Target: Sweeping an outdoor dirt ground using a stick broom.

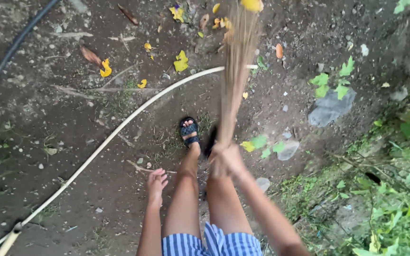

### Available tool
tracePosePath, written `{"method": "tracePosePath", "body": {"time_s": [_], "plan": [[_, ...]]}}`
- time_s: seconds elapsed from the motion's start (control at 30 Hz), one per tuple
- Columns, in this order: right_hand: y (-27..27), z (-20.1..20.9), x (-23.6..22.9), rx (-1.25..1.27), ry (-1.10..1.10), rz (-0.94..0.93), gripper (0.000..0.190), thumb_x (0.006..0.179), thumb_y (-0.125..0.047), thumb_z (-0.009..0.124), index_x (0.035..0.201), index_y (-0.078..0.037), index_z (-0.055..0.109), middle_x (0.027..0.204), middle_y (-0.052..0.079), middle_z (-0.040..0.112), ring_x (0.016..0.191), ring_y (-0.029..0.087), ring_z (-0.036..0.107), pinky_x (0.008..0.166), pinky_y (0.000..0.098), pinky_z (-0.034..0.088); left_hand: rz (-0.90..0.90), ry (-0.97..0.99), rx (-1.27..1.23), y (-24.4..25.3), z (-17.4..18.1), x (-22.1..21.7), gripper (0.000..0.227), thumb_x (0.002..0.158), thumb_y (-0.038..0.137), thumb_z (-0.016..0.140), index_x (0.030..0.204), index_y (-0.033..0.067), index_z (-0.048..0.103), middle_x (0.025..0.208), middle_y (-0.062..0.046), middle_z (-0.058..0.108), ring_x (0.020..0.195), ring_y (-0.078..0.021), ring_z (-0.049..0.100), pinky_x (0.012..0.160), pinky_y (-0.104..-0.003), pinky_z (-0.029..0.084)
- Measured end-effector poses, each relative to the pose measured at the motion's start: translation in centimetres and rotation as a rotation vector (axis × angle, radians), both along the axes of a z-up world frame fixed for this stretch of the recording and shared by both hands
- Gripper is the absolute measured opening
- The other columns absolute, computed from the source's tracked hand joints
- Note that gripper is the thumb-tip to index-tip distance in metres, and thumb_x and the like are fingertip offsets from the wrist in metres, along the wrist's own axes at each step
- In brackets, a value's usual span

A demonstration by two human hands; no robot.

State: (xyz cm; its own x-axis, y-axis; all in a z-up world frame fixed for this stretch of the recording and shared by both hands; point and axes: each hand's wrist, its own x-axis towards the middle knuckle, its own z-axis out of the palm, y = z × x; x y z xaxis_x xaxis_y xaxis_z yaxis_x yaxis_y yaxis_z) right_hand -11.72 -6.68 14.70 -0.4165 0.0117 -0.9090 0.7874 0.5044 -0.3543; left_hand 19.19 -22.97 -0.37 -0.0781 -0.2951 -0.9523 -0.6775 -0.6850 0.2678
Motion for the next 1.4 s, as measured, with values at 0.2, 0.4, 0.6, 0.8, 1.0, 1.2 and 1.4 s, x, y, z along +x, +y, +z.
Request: {"method": "tracePosePath", "body": {"time_s": [0.2, 0.4, 0.6, 0.8, 1.0, 1.2, 1.4], "plan": [[-5.8, -4.4, 6.2, -0.556, -0.733, -0.347, 0.026, 0.085, -0.024, 0.075, 0.107, -0.012, 0.067, 0.082, 0.003, 0.067, 0.065, 0.016, 0.063, 0.056, 0.0293, 0.055, 0.022, 0.021, 0.01, 1.8, -0.1, 0.3, 0.028, 0.107, 0.015, 0.045, 0.128, 0.006, 0.06, 0.131, -0.011, 0.065, 0.114, -0.023, 0.064, 0.095, -0.04, 0.054], [-2.8, -14.9, -10.2, -0.317, -0.745, -0.069, 0.038, 0.083, -0.026, 0.074, 0.096, 0.009, 0.071, 0.063, 0.003, 0.06, 0.044, 0.007, 0.048, 0.037, 0.0202, 0.037, 0.07, 0.12, -0.04, 1.4, 2.0, -4.7, 0.028, 0.107, 0.015, 0.043, 0.128, 0.0062, 0.059, 0.132, -0.011, 0.064, 0.114, -0.0227, 0.065, 0.095, -0.038, 0.056], [6.8, -15.1, -21.8, -0.432, -0.546, -0.36, 0.017, 0.084, -0.02, 0.064, 0.093, -0.006, 0.06, 0.072, 0.003, 0.062, 0.057, 0.01, 0.059, 0.05, 0.0245, 0.051, 0.102, 0.116, -0.114, 2.2, 2.2, -7.7, 0.032, 0.102, 0.008, 0.042, 0.13, 0.0053, 0.057, 0.134, -0.013, 0.064, 0.115, -0.024, 0.065, 0.096, -0.039, 0.054], [4.9, -8.7, -9.7, -0.709, -0.514, -0.319, 0.017, 0.097, -0.018, 0.071, 0.107, -0.007, 0.064, 0.092, 0.005, 0.064, 0.074, 0.015, 0.06, 0.063, 0.0292, 0.052, 0.181, 0.084, -0.117, 8.4, 0.0, -8.5, 0.031, 0.107, 0.012, 0.037, 0.132, 0.0053, 0.055, 0.134, -0.013, 0.063, 0.116, -0.0241, 0.064, 0.096, -0.038, 0.054], [-2.7, -14.5, -11.6, -0.696, -1.041, -0.287, 0.021, 0.096, -0.019, 0.069, 0.109, -0.003, 0.061, 0.088, 0.002, 0.062, 0.069, 0.009, 0.06, 0.06, 0.0197, 0.052, 0.221, 0.154, -0.136, 14.6, -1.1, -15.2, 0.03, 0.106, 0.009, 0.038, 0.128, 0.0029, 0.057, 0.132, -0.013, 0.064, 0.113, -0.0249, 0.067, 0.095, -0.038, 0.055], [2.1, -20.4, -30.0, -0.825, -0.965, -0.546, 0.013, 0.086, -0.011, 0.068, 0.081, -0.007, 0.057, 0.071, 0.002, 0.06, 0.058, 0.01, 0.057, 0.052, 0.0209, 0.049, 0.187, 0.347, -0.247, 15.6, 0.9, -24.0, 0.027, 0.105, 0.005, 0.041, 0.124, 0.0006, 0.059, 0.128, -0.015, 0.065, 0.11, -0.026, 0.069, 0.093, -0.038, 0.058], [8.9, -15.6, -28.1, -0.461, -0.11, -0.086, 0.017, 0.085, -0.019, 0.063, 0.088, -0.003, 0.06, 0.07, 0.009, 0.064, 0.056, 0.018, 0.065, 0.048, 0.0318, 0.057, 0.206, 0.365, -0.293, 15.1, 0.7, -26.1, 0.029, 0.106, 0.005, 0.037, 0.125, -0.0006, 0.059, 0.127, -0.016, 0.066, 0.11, -0.0276, 0.069, 0.094, -0.038, 0.057]]}}
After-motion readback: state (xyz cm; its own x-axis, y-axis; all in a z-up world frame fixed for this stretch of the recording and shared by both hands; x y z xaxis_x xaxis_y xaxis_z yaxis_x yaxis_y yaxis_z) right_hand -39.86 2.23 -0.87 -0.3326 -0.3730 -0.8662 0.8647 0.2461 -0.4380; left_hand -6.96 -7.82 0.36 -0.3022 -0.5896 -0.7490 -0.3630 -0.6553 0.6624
